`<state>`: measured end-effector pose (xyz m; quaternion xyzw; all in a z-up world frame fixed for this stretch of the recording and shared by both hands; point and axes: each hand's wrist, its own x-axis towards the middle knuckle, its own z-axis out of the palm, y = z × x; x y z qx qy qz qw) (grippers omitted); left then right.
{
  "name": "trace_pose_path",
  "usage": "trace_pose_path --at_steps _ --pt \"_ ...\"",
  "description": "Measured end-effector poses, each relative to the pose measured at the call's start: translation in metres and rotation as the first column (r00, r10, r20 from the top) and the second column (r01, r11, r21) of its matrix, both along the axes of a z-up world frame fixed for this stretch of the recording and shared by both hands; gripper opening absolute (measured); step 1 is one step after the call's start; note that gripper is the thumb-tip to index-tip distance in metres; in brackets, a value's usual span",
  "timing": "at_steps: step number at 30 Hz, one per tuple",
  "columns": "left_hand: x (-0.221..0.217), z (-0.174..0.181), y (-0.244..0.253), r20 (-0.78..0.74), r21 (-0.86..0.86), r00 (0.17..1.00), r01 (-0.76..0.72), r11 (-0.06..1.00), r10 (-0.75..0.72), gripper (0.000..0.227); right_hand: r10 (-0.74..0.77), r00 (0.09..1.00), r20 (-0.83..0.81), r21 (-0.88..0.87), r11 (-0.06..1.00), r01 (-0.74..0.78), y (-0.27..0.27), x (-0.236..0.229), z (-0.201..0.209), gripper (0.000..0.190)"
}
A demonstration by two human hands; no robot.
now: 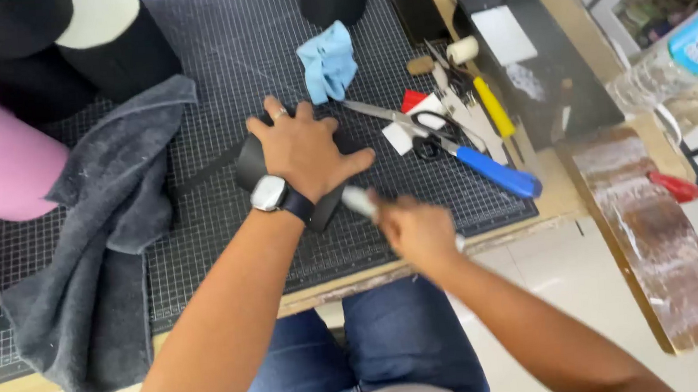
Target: Finishing the surface of black cylindrical containers using a smoothing tool and a cloth
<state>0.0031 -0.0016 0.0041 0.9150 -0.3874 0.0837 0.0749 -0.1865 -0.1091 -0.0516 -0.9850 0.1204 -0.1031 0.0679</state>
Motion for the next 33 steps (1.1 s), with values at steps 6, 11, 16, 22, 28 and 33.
trace_pose_path --at_steps 6,11,16,22,28,33 --pt "0.003 -0.005 -0.004 0.006 0.024 1.000 0.006 1.000 -0.006 0.087 -0.021 0.999 0.047 0.006 1.000 0.021 -0.016 0.004 -0.023 0.030" --pt "0.003 0.000 -0.005 0.007 0.062 1.000 -0.020 0.998 0.020 0.090 0.034 0.999 0.037 0.080 0.996 -0.037 -0.008 -0.003 -0.026 0.029" --pt "0.002 0.006 -0.004 0.010 0.059 0.999 -0.040 0.997 0.039 0.094 0.050 0.999 -0.023 0.128 0.991 -0.046 0.016 -0.010 -0.017 0.023" --pt "0.002 -0.003 -0.006 0.075 0.016 0.997 -0.036 0.999 0.035 0.084 0.012 0.997 0.072 -0.034 0.999 -0.010 -0.019 0.006 -0.030 0.032" --pt "-0.018 0.016 0.021 -0.108 -0.070 0.992 -0.073 0.995 0.065 0.103 0.006 0.994 0.114 0.066 0.998 -0.013 -0.011 -0.006 -0.035 0.032" --pt "-0.003 -0.006 0.017 0.034 -0.068 0.999 0.037 0.997 -0.035 0.090 0.029 0.977 0.210 0.012 0.999 -0.032 -0.038 0.017 -0.030 0.024"
